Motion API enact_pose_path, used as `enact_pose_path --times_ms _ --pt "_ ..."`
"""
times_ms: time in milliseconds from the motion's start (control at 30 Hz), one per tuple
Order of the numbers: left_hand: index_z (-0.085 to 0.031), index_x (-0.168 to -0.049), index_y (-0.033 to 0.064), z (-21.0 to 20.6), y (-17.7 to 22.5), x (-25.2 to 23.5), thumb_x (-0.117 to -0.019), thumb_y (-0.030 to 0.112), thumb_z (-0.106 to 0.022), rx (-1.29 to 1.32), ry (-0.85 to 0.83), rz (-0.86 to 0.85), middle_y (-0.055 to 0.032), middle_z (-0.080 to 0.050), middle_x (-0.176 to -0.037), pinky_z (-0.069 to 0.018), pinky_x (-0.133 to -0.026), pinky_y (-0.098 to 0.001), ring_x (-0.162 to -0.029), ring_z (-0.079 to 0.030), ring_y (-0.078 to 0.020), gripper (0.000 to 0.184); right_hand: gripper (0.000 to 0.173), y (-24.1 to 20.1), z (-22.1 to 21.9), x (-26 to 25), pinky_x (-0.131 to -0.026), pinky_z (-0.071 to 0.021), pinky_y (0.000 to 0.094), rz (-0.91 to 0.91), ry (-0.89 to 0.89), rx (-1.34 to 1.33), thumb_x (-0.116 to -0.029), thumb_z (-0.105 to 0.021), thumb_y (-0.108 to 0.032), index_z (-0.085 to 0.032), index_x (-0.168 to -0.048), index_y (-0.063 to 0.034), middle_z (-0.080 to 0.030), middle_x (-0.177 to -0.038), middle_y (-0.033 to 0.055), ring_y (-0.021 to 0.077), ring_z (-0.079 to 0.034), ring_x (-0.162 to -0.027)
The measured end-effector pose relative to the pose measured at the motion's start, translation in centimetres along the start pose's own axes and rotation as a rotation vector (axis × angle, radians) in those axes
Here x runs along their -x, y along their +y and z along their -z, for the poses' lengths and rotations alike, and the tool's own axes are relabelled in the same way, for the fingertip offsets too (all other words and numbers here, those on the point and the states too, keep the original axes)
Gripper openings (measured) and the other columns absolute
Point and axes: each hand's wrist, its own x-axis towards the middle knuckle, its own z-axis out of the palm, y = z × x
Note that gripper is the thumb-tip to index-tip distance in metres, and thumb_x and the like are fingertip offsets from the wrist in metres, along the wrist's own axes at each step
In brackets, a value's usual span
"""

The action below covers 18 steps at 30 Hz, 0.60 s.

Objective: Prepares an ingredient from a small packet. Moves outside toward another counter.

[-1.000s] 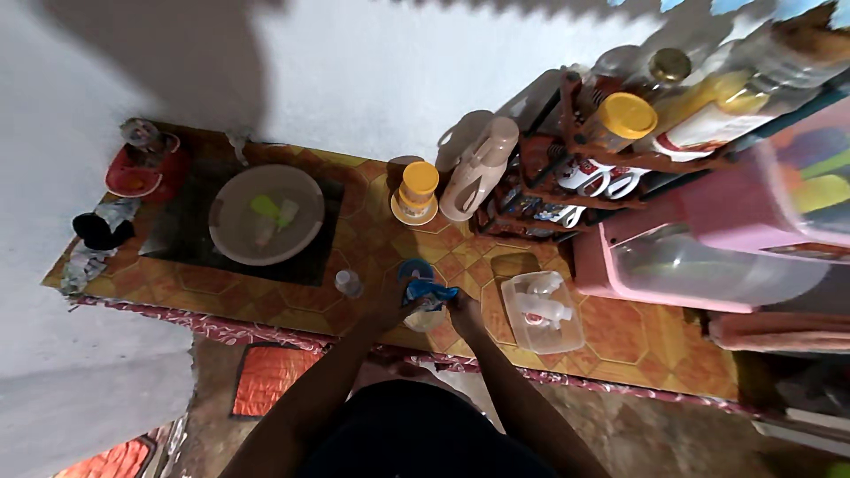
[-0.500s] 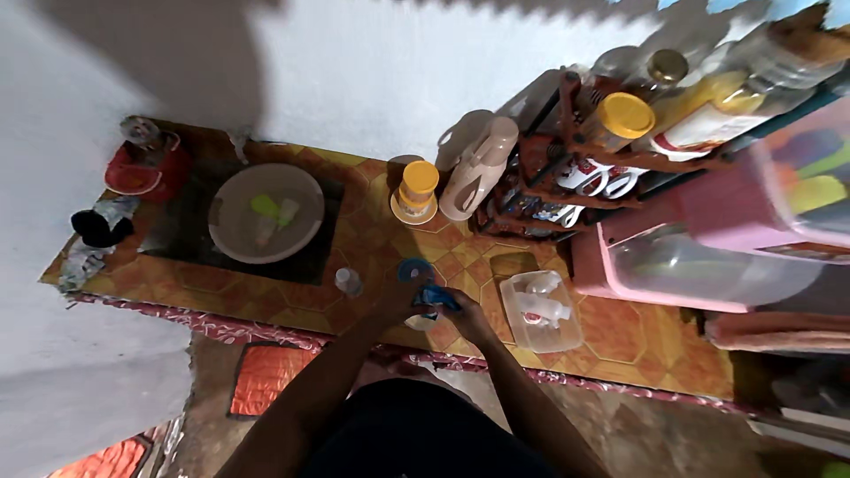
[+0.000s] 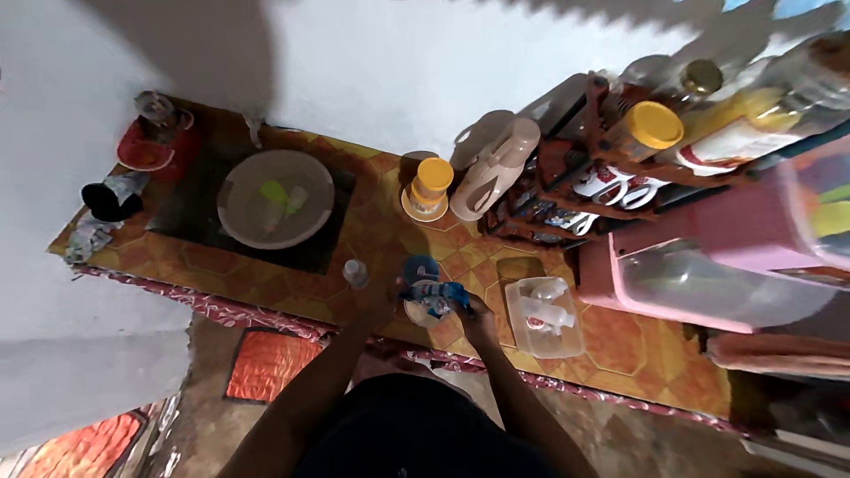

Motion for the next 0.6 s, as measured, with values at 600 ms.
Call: enact_pose_path --times_ms 600 --pt "-0.056 -0.14 -0.0037 -2.2 0.3 -1.5 -0.1131 0.023 -0.037 0.267 -0.096 0.153 -0.0247 -0.061 -0.134 -0.0456 -0.111 -0.0453 -0.126 -0.061 -0.0305 0.042 0.047 -1.8 2.0 -1.1 -0.099 -0.0555 0.0384 -0.058 -0.257 0.133 -0.0874 -0.078 -0.006 -0.063 -0.13 0.0068 -0.061 -0.131 0.0255 0.0298 -0.064 -0.117"
